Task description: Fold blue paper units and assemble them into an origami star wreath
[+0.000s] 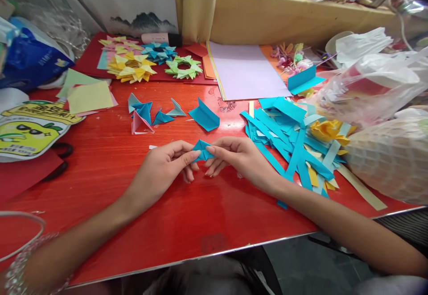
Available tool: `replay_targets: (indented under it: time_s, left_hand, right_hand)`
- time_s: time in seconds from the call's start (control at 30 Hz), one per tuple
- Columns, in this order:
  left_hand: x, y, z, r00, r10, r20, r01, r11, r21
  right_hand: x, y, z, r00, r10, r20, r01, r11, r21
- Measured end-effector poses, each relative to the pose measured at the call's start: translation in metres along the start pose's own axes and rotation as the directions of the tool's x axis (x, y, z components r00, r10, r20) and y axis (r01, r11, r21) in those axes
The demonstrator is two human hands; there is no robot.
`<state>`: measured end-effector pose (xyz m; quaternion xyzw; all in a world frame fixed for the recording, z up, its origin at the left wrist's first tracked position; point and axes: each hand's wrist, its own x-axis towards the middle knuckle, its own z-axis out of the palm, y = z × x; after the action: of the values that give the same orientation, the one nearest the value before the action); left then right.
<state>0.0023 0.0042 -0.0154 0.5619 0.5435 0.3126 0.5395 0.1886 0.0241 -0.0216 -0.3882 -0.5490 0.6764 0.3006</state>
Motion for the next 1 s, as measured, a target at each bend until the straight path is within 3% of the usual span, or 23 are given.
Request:
replay_targets:
  time_s: [0.13, 0.27, 0.43, 0.57, 0.8, 1.0]
  left_hand:
    - [0.0011, -0.0011, -0.0005, 0.998, -0.032, 0.047, 0.032, 0.999, -0.013]
    - [-0.0016, -0.0009, -0.0006, 1.000, 0.001, 0.020, -0.002, 0.999, 0.044]
    - [-0.0028, 0.0005, -0.0021, 0.995, 0.044, 0.093, -0.059, 0.983, 0.173]
    - [-0.0028, 0.0025, -0.0036, 0.995, 0.096, 0.009, -0.096, 0.972, 0.215]
    - [-0.0034, 0.0049, -0.0031, 0.982, 0.186, -0.027, -0.159, 0.900, 0.405]
    - [-0.0067, 0.0028, 0.0002, 0.989, 0.133, -0.058, -0.122, 0.980, 0.159]
  right_hand:
    - [-0.0015, 0.0008, 0.0012, 0.999, -0.044, -0.012, 0.042, 0.992, -0.119]
    - [-0.0012, 0.0019, 0.0003, 1.000, -0.009, 0.022, 0.011, 0.997, -0.075]
    - [0.0002, 0.0033, 0.0012, 0.996, -0.094, 0.010, 0.094, 0.992, -0.087]
    - [0.0017, 0.0030, 0.0029, 0.994, -0.109, -0.027, 0.110, 0.993, 0.053]
    - [-0.0016, 0.0021, 0.0011, 0.994, -0.110, 0.016, 0.111, 0.988, -0.103]
    - [-0.0011, 0.0028, 0.0036, 0.994, -0.099, 0.037, 0.099, 0.995, -0.015]
